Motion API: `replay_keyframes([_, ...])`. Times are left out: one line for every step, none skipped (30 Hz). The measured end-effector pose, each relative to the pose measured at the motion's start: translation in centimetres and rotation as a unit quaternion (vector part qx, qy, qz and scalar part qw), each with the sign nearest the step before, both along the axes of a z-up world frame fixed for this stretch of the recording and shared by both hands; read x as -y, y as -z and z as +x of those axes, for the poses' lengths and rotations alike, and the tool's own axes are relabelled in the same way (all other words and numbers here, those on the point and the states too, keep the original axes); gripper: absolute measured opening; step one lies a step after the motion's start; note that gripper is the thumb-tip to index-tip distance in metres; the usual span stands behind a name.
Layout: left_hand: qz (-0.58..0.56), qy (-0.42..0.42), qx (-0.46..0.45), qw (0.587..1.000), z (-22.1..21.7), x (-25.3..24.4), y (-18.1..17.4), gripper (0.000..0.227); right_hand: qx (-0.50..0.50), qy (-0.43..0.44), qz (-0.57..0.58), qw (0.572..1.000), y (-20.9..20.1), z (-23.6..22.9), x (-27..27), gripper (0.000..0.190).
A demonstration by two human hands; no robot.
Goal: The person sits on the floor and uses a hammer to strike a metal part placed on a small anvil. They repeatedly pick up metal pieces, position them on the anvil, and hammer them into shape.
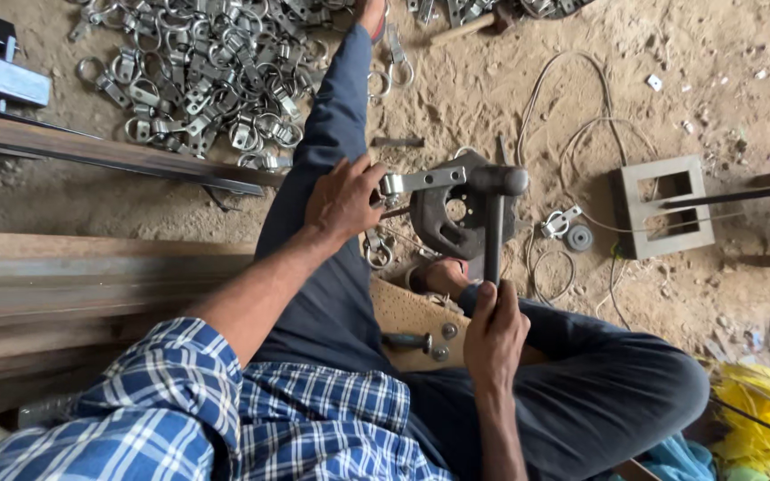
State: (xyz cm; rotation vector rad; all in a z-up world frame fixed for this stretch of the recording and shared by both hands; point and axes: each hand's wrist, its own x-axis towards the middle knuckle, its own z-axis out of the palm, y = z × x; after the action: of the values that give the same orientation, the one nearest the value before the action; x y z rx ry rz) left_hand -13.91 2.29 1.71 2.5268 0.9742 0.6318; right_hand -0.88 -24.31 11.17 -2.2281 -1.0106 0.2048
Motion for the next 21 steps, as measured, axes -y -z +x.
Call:
replay_keyframes([-0.022,-0.001,-0.016,1.0,0.3,0.2,0.2,0.053,0.039,-0.005,0.005,0.999,0.1,0.2,-0.6,0.033])
replay_keyframes([-0.042,-0.003,-0.035,0.998,0.1,0.3,0.2,0.049,0.027,0.001,-0.012,1.0,0.0,0.2,-1.2,0.034])
replay_keyframes([-0.062,-0.005,-0.053,0.997,-0.1,0.4,0.0,0.045,0.015,0.007,-0.03,0.999,-0.2,0.2,-1.8,0.034])
replay_keyframes([-0.059,-0.006,-0.056,0.997,-0.2,0.3,-0.1,0.044,0.004,0.013,-0.048,0.999,-0.5,0.3,-2.4,0.035])
replay_keyframes([-0.055,-0.006,-0.058,0.997,-0.2,0.1,-0.3,0.043,-0.026,0.012,-0.098,0.995,-0.8,0.2,-3.3,0.033])
replay_keyframes([-0.054,-0.004,-0.059,0.997,0.0,0.3,-0.4,0.043,-0.055,0.015,-0.149,0.987,-1.0,0.2,-3.8,0.031])
replay_keyframes([-0.046,0.001,-0.056,0.997,-0.1,0.5,-0.5,0.047,-0.083,0.018,-0.199,0.976,-1.2,0.0,-4.1,0.031])
replay_keyframes([-0.035,0.005,-0.051,0.998,-0.3,0.4,-0.6,0.052,-0.04,-0.001,-0.181,0.983,-1.3,-0.1,-4.4,0.031])
replay_keyframes([-0.025,0.008,-0.046,0.999,-0.2,0.3,-0.8,0.057,0.002,-0.02,-0.163,0.986,-1.3,-0.3,-4.5,0.031])
replay_keyframes([-0.042,0.012,-0.062,0.997,-0.3,0.3,-0.9,0.059,0.042,-0.043,-0.144,0.988,-1.3,-0.6,-4.7,0.032])
replay_keyframes([-0.059,0.016,-0.077,0.995,-0.4,0.2,-1.0,0.062,0.028,-0.043,-0.143,0.988,-1.2,-0.6,-4.8,0.032])
replay_keyframes([-0.074,0.02,-0.094,0.993,-0.6,0.1,-1.0,0.065,0.013,-0.043,-0.14,0.989,-1.0,-0.7,-4.8,0.032])
replay_keyframes([-0.067,0.023,-0.08,0.994,-0.9,0.1,-0.8,0.068,-0.002,-0.044,-0.137,0.99,-0.7,-0.7,-4.8,0.033])
replay_keyframes([-0.059,0.03,-0.065,0.996,-0.9,0.1,-0.5,0.071,-0.022,-0.037,-0.142,0.989,-0.2,-0.5,-4.8,0.032])
replay_keyframes([-0.052,0.036,-0.049,0.997,-0.7,0.0,0.0,0.075,-0.042,-0.029,-0.147,0.988,0.4,-0.3,-4.8,0.032])
replay_keyframes([-0.057,0.044,-0.033,0.997,-0.7,0.0,0.6,0.075,-0.063,-0.02,-0.156,0.986,1.2,-0.3,-4.3,0.033])
replay_keyframes([-0.062,0.053,-0.016,0.997,-0.5,-0.1,1.2,0.076,-0.015,-0.033,-0.137,0.99,2.1,-0.1,-3.9,0.033])
replay_keyframes([-0.066,0.06,0.001,0.996,-0.5,-0.3,1.8,0.077,0.034,-0.046,-0.116,0.992,2.8,0.3,-3.7,0.033])
replay_keyframes([-0.063,0.071,0.001,0.995,-0.6,-0.2,2.2,0.076,0.083,-0.059,-0.095,0.99,3.4,0.5,-3.6,0.033])
replay_keyframes([-0.059,0.081,0.001,0.995,-0.9,-0.2,2.4,0.074,0.047,-0.052,-0.112,0.991,3.6,0.7,-3.5,0.033])
replay_keyframes([-0.055,0.091,0.001,0.994,-1.1,-0.2,2.5,0.073,0.01,-0.044,-0.128,0.991,3.6,0.8,-3.4,0.034])
